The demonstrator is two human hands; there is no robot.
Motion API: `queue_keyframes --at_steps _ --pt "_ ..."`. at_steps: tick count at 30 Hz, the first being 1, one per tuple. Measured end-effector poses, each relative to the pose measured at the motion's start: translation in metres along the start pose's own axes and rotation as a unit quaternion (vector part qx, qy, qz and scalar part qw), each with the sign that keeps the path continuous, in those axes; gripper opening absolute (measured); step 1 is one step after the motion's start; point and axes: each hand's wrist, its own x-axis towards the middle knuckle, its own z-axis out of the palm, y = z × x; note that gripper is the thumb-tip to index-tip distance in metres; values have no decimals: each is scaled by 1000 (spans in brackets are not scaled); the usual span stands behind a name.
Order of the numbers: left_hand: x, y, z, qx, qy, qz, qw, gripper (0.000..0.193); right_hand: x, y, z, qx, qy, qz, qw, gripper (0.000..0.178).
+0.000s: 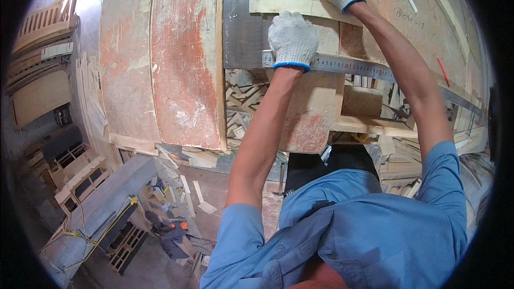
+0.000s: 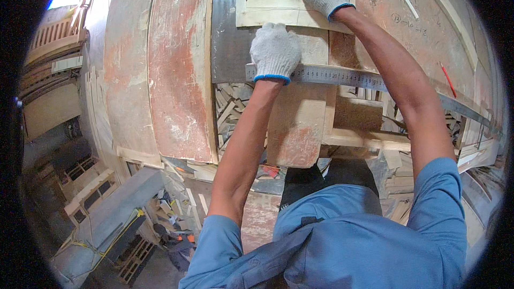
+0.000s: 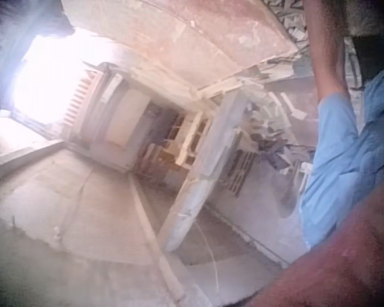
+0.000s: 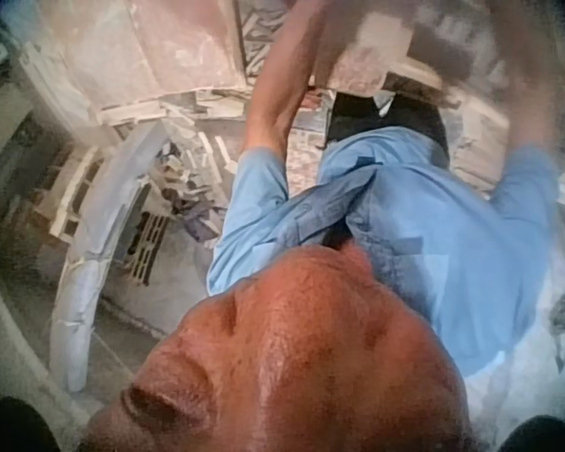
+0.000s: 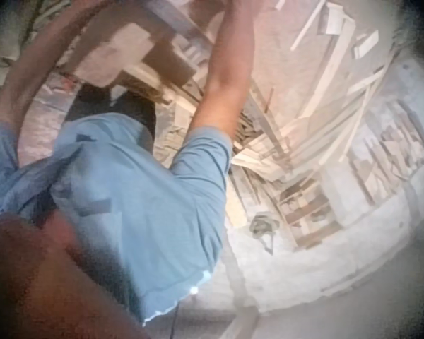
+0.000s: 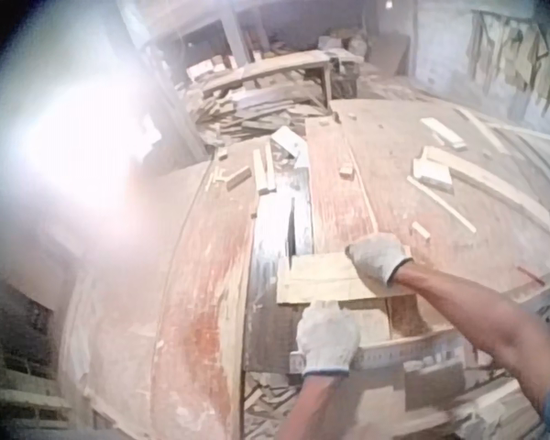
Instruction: The person assembles a wooden structure by selecting planks, measuring and cutting them, then fastening them with a nail gun and hammer. The person kneels on the floor to attach pieces to the frame and uses a hammer to secure joints.
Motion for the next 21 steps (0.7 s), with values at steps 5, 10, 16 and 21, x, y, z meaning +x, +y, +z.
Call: queue_keyframes --at_steps 5,10,16,21 --pt "5 1 2 5 -1 -1 1000 32 4 1 1 -8 -7 13 1000 35" --pt "11 3 4 32 -8 -10 999 33 10 -18 -33 -58 -58 -7 997 25" --pt "8 5 2 33 -8 -13 999 34 6 -25 -51 -33 -55 4 998 27" --pt "7 6 8 13 30 -3 999 29 11 -18 -46 -35 -86 1 996 27"
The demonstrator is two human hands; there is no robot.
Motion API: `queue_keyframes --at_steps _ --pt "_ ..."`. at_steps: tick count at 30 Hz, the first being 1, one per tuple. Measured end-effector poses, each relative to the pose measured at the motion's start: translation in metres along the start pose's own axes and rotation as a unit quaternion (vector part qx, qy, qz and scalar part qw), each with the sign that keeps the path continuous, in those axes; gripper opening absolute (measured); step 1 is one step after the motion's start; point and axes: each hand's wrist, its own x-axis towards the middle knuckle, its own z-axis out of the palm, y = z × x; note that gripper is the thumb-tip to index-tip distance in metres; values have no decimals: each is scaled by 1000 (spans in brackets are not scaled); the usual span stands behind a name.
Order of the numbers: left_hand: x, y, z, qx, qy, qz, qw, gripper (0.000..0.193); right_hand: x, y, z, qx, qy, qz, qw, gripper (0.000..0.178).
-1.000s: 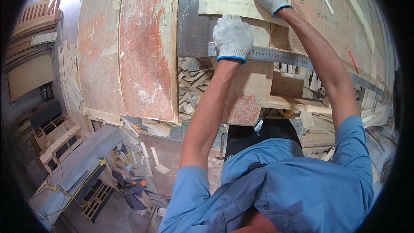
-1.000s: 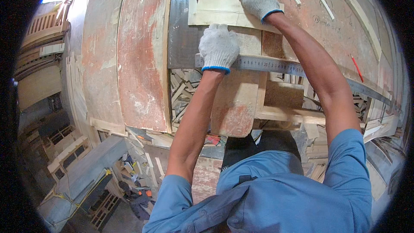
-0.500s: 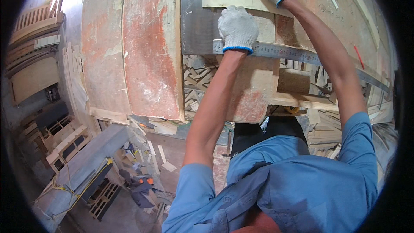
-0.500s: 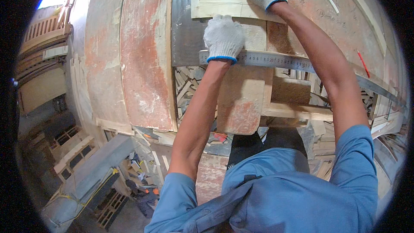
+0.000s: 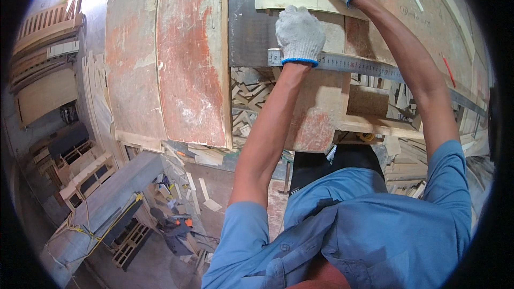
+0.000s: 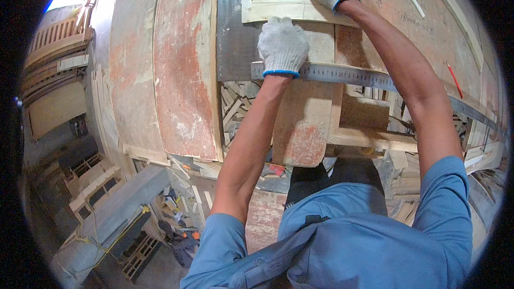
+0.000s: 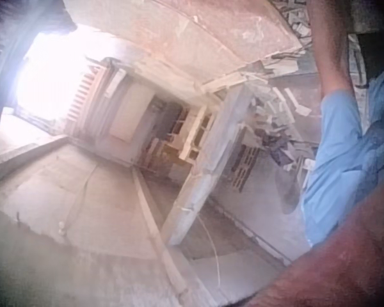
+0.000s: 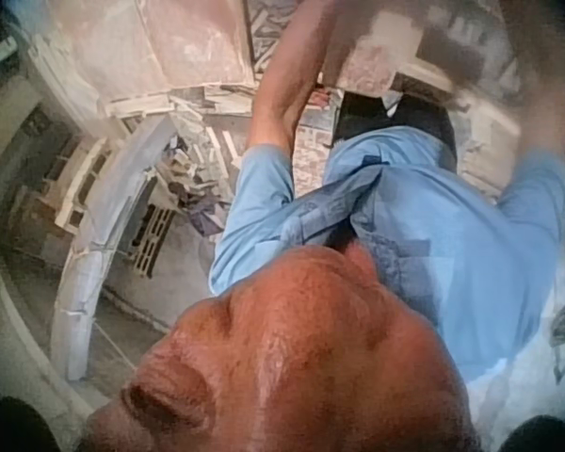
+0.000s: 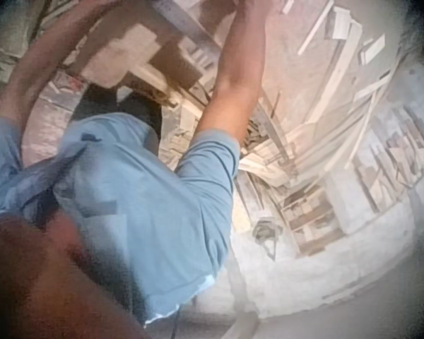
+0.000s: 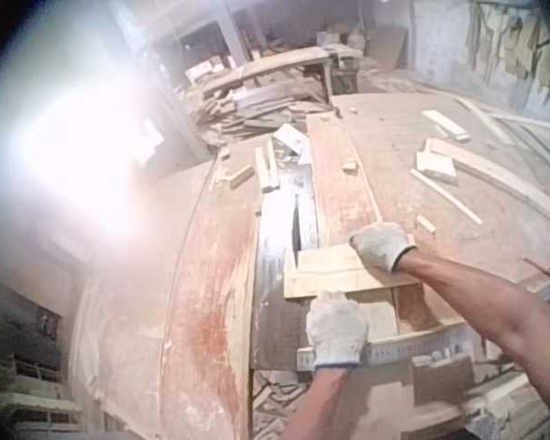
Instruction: The person assembles a wooden structure by selecting planks, measuring and cutting them, then fastening them with a nail gun and hammer. The person kneels on the floor to attach pieces to the frame and uses a hammer to secure joints.
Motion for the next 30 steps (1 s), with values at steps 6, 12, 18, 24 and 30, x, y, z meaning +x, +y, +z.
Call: queue_keyframes --at_steps 6,12,18,24,30 --pt "-4 0 -5 -34 25 -1 999 26 4 -2 -8 -14 -55 -2 998 26" --pt "-4 -2 -7 -79 45 -10 996 26 9 -1 -7 -9 -71 -2 997 28" --pt "-6 -3 -12 -141 36 -45 988 24 16 19 33 37 -5 -15 999 35" --pt "-5 -1 -15 -167 31 -70 983 22 12 23 38 25 -16 -5 1000 34" --pt "-4 -10 -2 -187 53 -33 980 21 12 5 9 -9 -65 1 998 31"
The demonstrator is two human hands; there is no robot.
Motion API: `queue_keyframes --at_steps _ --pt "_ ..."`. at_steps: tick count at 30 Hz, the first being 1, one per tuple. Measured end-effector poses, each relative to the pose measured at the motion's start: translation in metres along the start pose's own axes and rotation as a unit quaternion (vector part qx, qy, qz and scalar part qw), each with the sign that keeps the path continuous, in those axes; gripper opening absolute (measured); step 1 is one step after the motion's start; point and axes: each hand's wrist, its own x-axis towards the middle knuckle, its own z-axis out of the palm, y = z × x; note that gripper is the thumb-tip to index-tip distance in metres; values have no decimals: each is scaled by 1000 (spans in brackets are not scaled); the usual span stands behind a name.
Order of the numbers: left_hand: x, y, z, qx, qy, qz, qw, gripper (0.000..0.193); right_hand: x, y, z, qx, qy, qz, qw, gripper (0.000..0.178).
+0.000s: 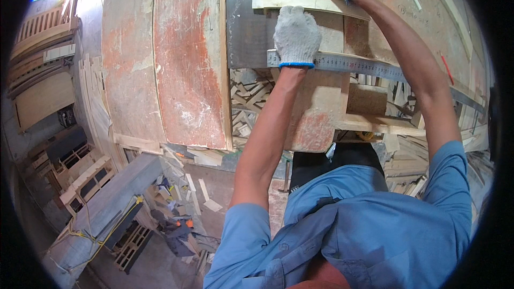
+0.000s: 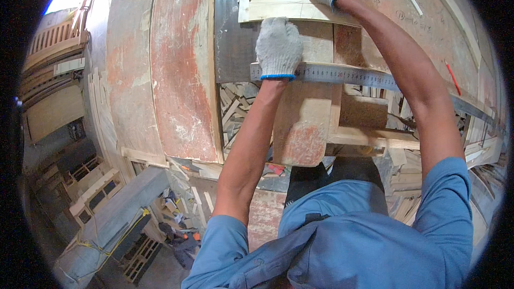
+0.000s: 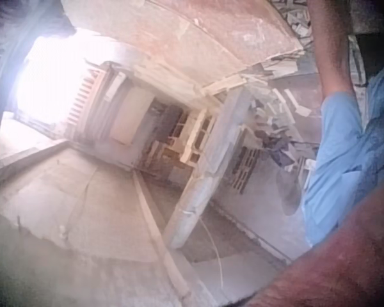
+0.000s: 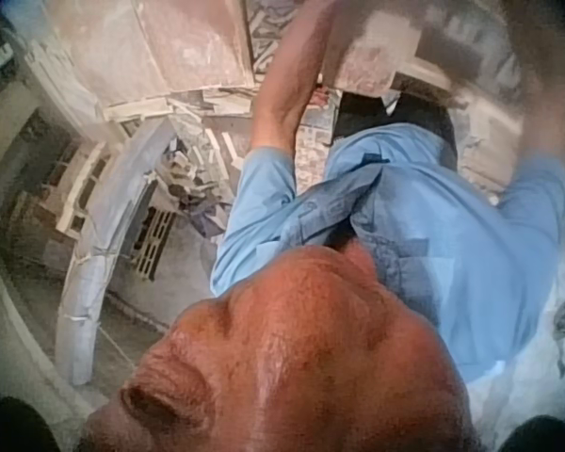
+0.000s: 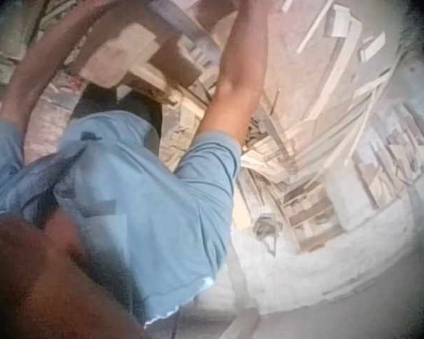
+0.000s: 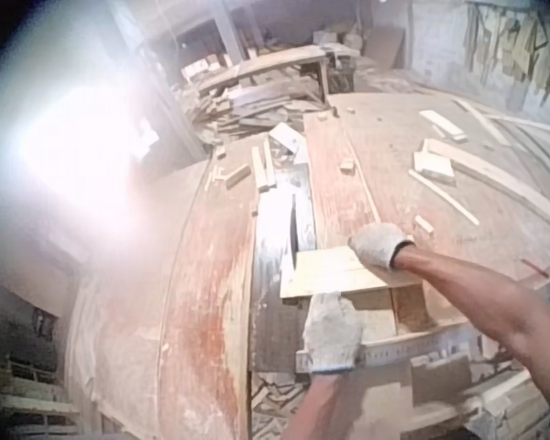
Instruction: The person assembles a wooden structure by selecting planks, measuring and cutting them, then fastening them with a nail gun and hammer. The person kneels on the floor to attach pieces to the frame and uses a hammer to secure joints.
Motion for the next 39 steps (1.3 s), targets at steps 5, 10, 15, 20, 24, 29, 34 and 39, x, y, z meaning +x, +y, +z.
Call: queue_keyframes --at_steps 5,10,15,20,24,29,34,39 --pt "3 1 3 -14 -14 13 1000 23 5 4 -5 17 -30 19 999 31" --pt "5 1 5 3 -14 23 1000 26 12 7 0 35 7 21 999 30" --pt "7 0 6 14 -23 22 999 27 11 6 -4 -7 -6 9 1000 30" --pt "8 -2 10 11 -9 33 999 26 10 5 -5 14 7 25 1000 32" --pt "7 -3 8 20 -36 32 999 26 11 5 -4 25 9 34 999 33" --pt "6 -4 11 26 -10 41 999 26 7 4 -7 -15 6 -3 1000 30" --pt "7 -1 7 32 -9 38 999 26 2 0 -14 5 7 23 1000 28" --pt "3 5 -2 45 -3 -3 999 23 -8 -4 -7 -10 -8 -28 1000 28"
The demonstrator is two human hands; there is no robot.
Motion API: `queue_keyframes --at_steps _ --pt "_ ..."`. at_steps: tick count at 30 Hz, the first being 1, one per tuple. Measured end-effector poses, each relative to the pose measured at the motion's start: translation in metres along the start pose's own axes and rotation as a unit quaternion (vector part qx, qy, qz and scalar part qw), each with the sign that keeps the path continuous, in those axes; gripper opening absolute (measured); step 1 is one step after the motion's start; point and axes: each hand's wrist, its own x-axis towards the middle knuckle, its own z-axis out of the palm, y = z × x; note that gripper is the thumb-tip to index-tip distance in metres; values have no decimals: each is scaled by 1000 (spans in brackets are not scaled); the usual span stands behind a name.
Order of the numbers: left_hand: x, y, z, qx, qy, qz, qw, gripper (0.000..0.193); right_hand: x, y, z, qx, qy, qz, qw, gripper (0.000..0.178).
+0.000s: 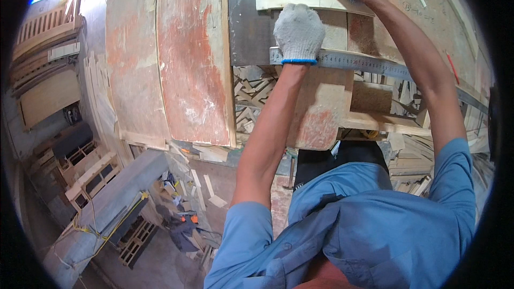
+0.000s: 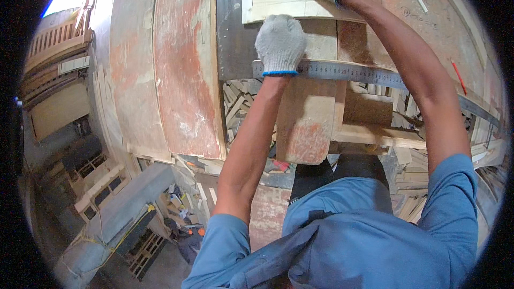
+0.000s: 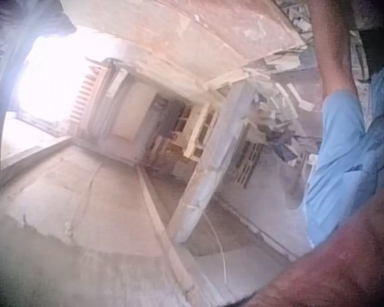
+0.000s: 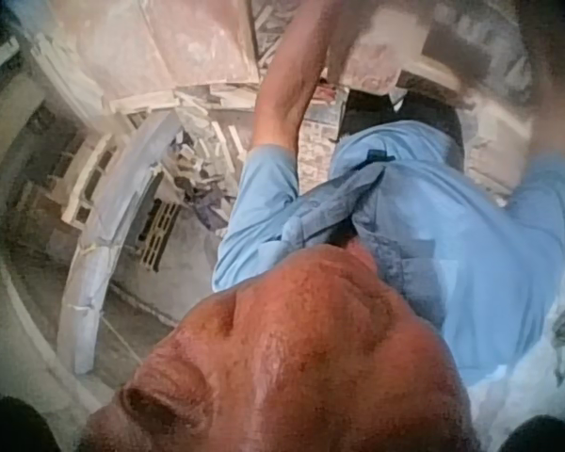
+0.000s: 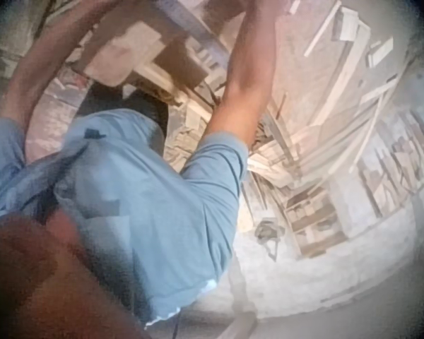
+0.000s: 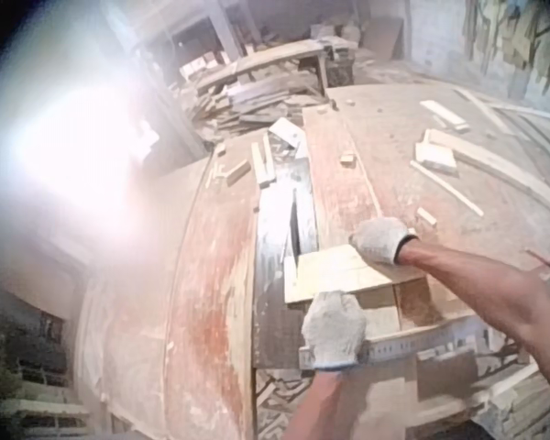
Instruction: The person assembles a wooden structure by selecting planks, measuring and cutting them, then fastening them with a nail gun and hammer. The person kneels on the floor to attach pieces to the frame and uses a hammer to secure joints.
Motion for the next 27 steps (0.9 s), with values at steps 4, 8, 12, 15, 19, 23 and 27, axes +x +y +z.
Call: queue_keyframes --at_steps 4,8,12,15,19,23,27 --pt "-4 1 -2 1 4 -14 1000 24 -5 -3 -5 6 -6 2 1000 29" --pt "-4 2 -2 5 4 -10 1000 25 -9 -6 -10 29 -15 24 999 29" --pt "-5 4 -6 37 -9 -8 999 25 -13 -8 -7 16 -12 14 1000 29" --pt "-6 3 -4 37 -5 -12 999 26 -13 -8 -7 15 -10 17 1000 28" --pt "-7 -3 4 26 12 10 1000 26 -11 -10 -12 8 -18 29 999 28" --pt "-5 -1 1 26 19 4 999 26 -9 -6 1 15 -6 4 1000 27" --pt "-8 5 -9 20 -7 9 1000 26 -12 4 24 12 80 -46 996 33"
